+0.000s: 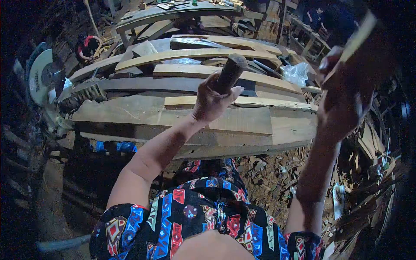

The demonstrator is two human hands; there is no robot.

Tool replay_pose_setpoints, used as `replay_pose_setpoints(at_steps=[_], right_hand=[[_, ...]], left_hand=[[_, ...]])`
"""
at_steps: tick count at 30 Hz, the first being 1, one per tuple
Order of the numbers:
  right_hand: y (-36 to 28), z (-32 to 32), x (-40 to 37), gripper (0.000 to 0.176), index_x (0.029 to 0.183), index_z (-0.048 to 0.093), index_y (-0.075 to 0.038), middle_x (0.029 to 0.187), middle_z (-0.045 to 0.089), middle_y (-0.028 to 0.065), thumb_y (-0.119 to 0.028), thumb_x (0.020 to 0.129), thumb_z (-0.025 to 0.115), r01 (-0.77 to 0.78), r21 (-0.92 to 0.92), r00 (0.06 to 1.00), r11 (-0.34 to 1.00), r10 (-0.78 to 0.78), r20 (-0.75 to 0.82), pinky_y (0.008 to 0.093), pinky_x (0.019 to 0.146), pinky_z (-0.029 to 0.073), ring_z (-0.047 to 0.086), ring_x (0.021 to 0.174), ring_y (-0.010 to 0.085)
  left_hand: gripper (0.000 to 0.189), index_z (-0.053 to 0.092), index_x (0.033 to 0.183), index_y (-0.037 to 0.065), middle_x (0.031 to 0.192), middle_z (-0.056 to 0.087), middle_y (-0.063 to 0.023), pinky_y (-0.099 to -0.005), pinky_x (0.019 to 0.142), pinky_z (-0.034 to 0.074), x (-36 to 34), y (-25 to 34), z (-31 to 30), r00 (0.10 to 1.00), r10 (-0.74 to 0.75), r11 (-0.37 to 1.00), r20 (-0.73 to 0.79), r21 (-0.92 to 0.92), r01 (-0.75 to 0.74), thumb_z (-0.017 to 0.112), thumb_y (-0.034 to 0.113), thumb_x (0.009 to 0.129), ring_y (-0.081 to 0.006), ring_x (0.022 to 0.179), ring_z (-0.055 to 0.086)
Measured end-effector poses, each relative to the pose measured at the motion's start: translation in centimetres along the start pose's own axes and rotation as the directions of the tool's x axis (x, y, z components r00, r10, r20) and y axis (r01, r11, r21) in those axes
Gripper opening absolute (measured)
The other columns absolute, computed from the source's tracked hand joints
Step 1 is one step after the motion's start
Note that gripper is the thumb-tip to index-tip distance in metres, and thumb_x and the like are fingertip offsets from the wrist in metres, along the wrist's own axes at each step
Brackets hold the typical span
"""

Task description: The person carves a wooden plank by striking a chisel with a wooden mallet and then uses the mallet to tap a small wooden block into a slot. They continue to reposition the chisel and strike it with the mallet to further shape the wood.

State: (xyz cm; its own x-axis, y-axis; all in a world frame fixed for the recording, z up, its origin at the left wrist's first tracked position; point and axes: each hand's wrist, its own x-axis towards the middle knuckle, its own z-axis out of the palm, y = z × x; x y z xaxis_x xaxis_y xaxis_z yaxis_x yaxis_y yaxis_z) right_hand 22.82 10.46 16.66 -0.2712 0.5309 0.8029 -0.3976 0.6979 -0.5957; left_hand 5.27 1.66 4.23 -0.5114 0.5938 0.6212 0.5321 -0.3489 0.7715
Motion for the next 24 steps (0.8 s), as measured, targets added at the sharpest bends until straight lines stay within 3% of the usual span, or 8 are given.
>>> replay_pose_setpoints(at_steps=[5, 7, 13, 15, 16, 18, 20, 24], right_hand=[[1.6, 1.9, -2.5, 0.043, 0.099, 0.055, 0.000, 0.083, 0.059, 0.0053, 0.001, 0.058, 0.068, -0.204, -0.371, 0.795, 0.906, 0.375, 0.477, 0.0286, 0.078, 0.046, 0.056, 0.081, 0.0144], [1.8, 0.9, -0.9, 0.049, 0.102, 0.052, 0.003, 0.094, 0.060, 0.0081, 0.002, 0.056, 0.067, -0.139, -0.012, 0.930, 0.990, 0.135, 0.343, 0.0306, 0.081, 0.046, 0.057, 0.084, 0.0163], [1.2, -0.5, -0.9, 0.037, 0.098, 0.058, -0.004, 0.084, 0.061, 0.0050, -0.020, 0.066, 0.070, 0.040, -0.011, 0.990, 0.999, -0.041, -0.137, 0.0199, 0.050, 0.040, 0.053, 0.059, 0.0088], [3.2, 0.6, -2.2, 0.036, 0.095, 0.056, -0.002, 0.080, 0.059, 0.0047, -0.014, 0.064, 0.070, -0.278, -0.089, 0.936, 0.956, 0.291, 0.197, 0.0244, 0.059, 0.043, 0.054, 0.066, 0.0122], [3.3, 1.1, -2.6, 0.032, 0.089, 0.054, 0.000, 0.076, 0.058, 0.0042, -0.010, 0.063, 0.071, -0.587, -0.101, 0.651, 0.803, 0.543, 0.531, 0.0296, 0.067, 0.046, 0.054, 0.071, 0.0157], [3.5, -0.9, -1.0, 0.034, 0.089, 0.054, 0.000, 0.077, 0.058, 0.0035, -0.006, 0.060, 0.071, -0.124, -0.460, 0.833, 0.879, 0.344, 0.433, 0.0283, 0.066, 0.046, 0.054, 0.072, 0.0149], [-1.3, -1.3, 0.0, 0.038, 0.092, 0.060, -0.003, 0.085, 0.063, 0.0069, -0.013, 0.057, 0.070, -0.396, -0.342, 0.837, 0.852, 0.488, 0.246, 0.0232, 0.058, 0.043, 0.057, 0.073, 0.0151], [-2.0, -2.9, -0.5, 0.047, 0.105, 0.054, -0.003, 0.092, 0.061, 0.0085, -0.010, 0.061, 0.070, -0.196, -0.119, 0.980, 0.973, 0.192, -0.049, 0.0275, 0.063, 0.047, 0.057, 0.073, 0.0163]], left_hand=[[0.026, 0.058, 0.088, 0.003, 0.069, 0.056, -0.0014, -0.0231, 0.059, 0.044, 1.0, -2.0, 0.0, 0.954, 0.292, 0.926, -0.071, 0.268, -0.264, 0.072, 0.012, 0.069, -0.0069, 0.063, 0.049], [0.026, 0.058, 0.088, 0.003, 0.069, 0.056, -0.0009, -0.0231, 0.059, 0.044, 0.7, -1.9, -0.5, 0.990, 0.122, 0.990, -0.073, 0.079, -0.116, 0.072, 0.012, 0.069, -0.0062, 0.063, 0.050], [0.029, 0.056, 0.088, 0.002, 0.070, 0.057, -0.0039, -0.0260, 0.059, 0.046, 0.0, -1.3, 0.3, 0.999, 0.042, 0.997, -0.009, -0.058, -0.043, 0.073, 0.014, 0.068, -0.0094, 0.061, 0.052], [0.030, 0.056, 0.089, 0.002, 0.072, 0.058, -0.0065, -0.0275, 0.059, 0.046, 0.4, -2.1, 0.6, 0.963, 0.267, 0.929, 0.017, 0.260, -0.262, 0.073, 0.015, 0.068, -0.0119, 0.061, 0.053], [0.031, 0.056, 0.090, 0.002, 0.073, 0.059, -0.0079, -0.0283, 0.060, 0.047, 0.6, -2.5, 0.6, 0.928, 0.367, 0.839, 0.064, 0.408, -0.359, 0.073, 0.016, 0.067, -0.0131, 0.061, 0.054], [0.032, 0.057, 0.089, 0.003, 0.066, 0.058, -0.0060, -0.0280, 0.059, 0.047, 1.0, -2.4, 0.5, 0.959, 0.282, 0.916, 0.017, 0.294, -0.275, 0.073, 0.021, 0.068, -0.0123, 0.062, 0.055], [0.030, 0.056, 0.087, 0.002, 0.071, 0.059, -0.0071, -0.0278, 0.062, 0.046, 0.4, -0.9, 0.0, 0.997, 0.069, 0.982, 0.037, 0.172, -0.074, 0.073, 0.018, 0.068, -0.0141, 0.065, 0.054], [0.026, 0.055, 0.085, 0.003, 0.067, 0.054, -0.0040, -0.0261, 0.060, 0.044, -0.3, -1.4, 1.1, 0.994, 0.030, 0.996, 0.105, -0.090, -0.020, 0.072, 0.015, 0.068, -0.0126, 0.061, 0.050]])
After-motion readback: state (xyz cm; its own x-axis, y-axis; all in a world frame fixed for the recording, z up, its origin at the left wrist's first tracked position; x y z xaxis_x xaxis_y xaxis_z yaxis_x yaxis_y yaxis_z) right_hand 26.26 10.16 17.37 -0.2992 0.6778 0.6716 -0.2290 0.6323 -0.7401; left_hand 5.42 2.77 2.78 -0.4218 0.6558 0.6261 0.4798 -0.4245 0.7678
